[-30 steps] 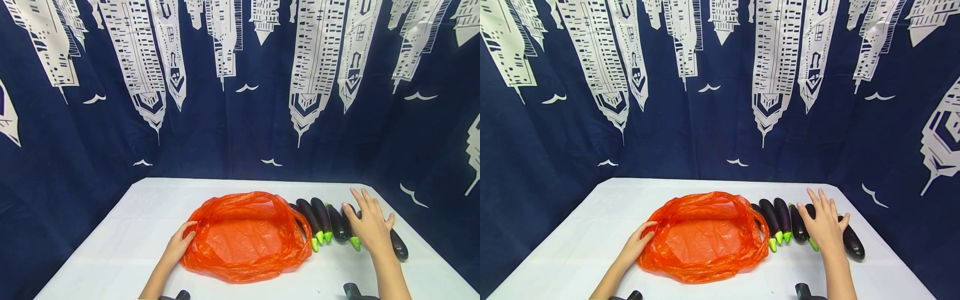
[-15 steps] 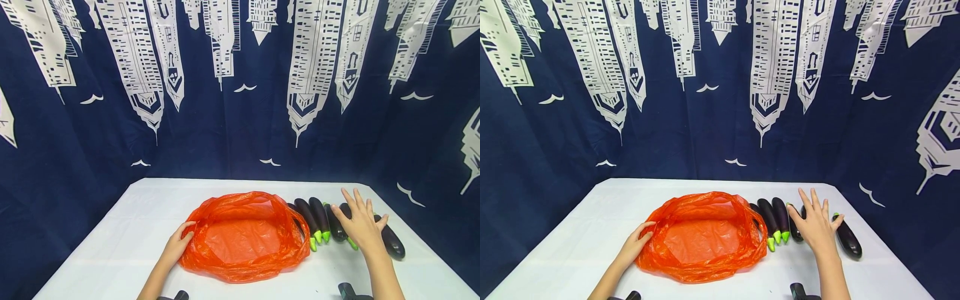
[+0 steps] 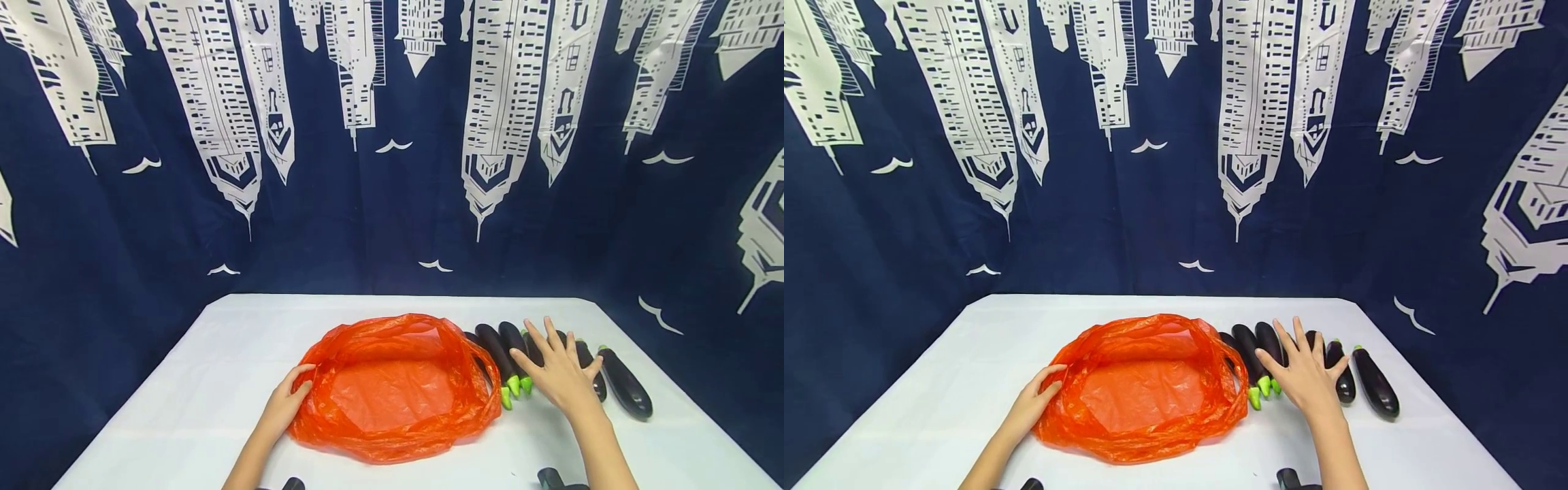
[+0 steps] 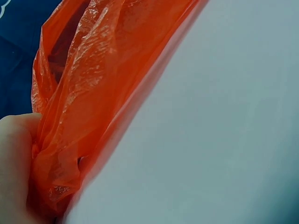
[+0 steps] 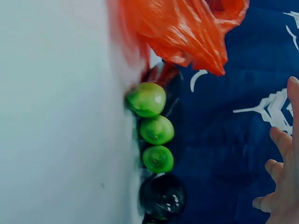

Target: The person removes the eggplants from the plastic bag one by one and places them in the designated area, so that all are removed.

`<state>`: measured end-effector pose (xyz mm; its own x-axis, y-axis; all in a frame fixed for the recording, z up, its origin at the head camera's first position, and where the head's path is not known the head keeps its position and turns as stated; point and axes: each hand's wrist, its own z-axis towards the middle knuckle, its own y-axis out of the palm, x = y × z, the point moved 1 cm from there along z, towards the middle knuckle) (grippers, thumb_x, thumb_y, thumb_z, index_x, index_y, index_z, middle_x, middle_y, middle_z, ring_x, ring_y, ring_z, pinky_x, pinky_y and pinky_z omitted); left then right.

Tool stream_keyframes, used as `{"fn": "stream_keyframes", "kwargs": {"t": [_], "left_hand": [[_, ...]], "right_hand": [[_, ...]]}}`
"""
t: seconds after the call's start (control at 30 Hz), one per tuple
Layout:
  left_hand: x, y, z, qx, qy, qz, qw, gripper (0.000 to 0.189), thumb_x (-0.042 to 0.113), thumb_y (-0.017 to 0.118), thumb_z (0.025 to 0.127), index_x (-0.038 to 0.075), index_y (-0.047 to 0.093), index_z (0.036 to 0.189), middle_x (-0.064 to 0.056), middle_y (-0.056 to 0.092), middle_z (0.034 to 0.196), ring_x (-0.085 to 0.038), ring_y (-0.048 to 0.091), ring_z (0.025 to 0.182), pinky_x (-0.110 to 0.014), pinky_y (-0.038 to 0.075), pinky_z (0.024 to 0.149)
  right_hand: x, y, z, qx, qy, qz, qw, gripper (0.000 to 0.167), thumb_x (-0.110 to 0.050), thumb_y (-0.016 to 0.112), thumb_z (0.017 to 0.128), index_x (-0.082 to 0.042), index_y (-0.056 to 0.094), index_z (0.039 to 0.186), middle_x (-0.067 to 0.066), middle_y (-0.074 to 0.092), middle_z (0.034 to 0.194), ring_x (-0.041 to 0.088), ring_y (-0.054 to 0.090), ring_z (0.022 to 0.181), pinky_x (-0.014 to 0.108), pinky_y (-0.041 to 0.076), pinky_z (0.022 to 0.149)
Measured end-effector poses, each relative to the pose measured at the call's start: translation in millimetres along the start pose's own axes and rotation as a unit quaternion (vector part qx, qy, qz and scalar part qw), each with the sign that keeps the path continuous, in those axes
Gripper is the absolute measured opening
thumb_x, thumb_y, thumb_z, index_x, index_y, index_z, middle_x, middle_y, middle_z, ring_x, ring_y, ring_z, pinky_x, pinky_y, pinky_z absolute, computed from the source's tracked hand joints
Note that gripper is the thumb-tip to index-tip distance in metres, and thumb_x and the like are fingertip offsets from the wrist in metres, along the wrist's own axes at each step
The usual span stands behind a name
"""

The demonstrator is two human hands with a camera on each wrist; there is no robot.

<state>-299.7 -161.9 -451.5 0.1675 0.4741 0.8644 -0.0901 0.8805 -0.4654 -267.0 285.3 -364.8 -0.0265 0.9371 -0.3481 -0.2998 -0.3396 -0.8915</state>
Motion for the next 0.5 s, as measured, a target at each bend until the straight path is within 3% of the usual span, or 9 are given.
{"fn": "stream_keyframes", "kwargs": {"t": [0.27, 0.5], "left_hand": [[-1.3, 2.7, -3.4, 0.002, 0.003, -0.006, 1.0000, 0.033, 0.018, 0.050, 0.091, 0.012, 0.051, 0.124, -0.020, 0.045, 0.135, -0.040, 0.040, 0.125, -0.060, 0.030, 0.101], [0.3, 7.1, -1.1, 0.010, 0.022, -0.015, 0.9996, 0.032, 0.018, 0.051, 0.091, 0.012, 0.053, 0.123, -0.019, 0.047, 0.133, -0.039, 0.040, 0.125, -0.059, 0.029, 0.102]], "right_hand": [[-4.3, 10.4, 3.1, -0.029, -0.008, -0.033, 0.9990, 0.079, -0.071, 0.036, 0.081, -0.022, 0.025, 0.143, 0.019, 0.011, 0.151, 0.061, 0.008, 0.127, 0.079, -0.016, 0.084], [-7.0, 9.3, 7.1, -0.019, -0.040, -0.068, 0.9967, 0.075, -0.069, 0.039, 0.081, -0.023, 0.032, 0.140, 0.018, 0.018, 0.150, 0.058, 0.012, 0.128, 0.078, -0.015, 0.087]]}}
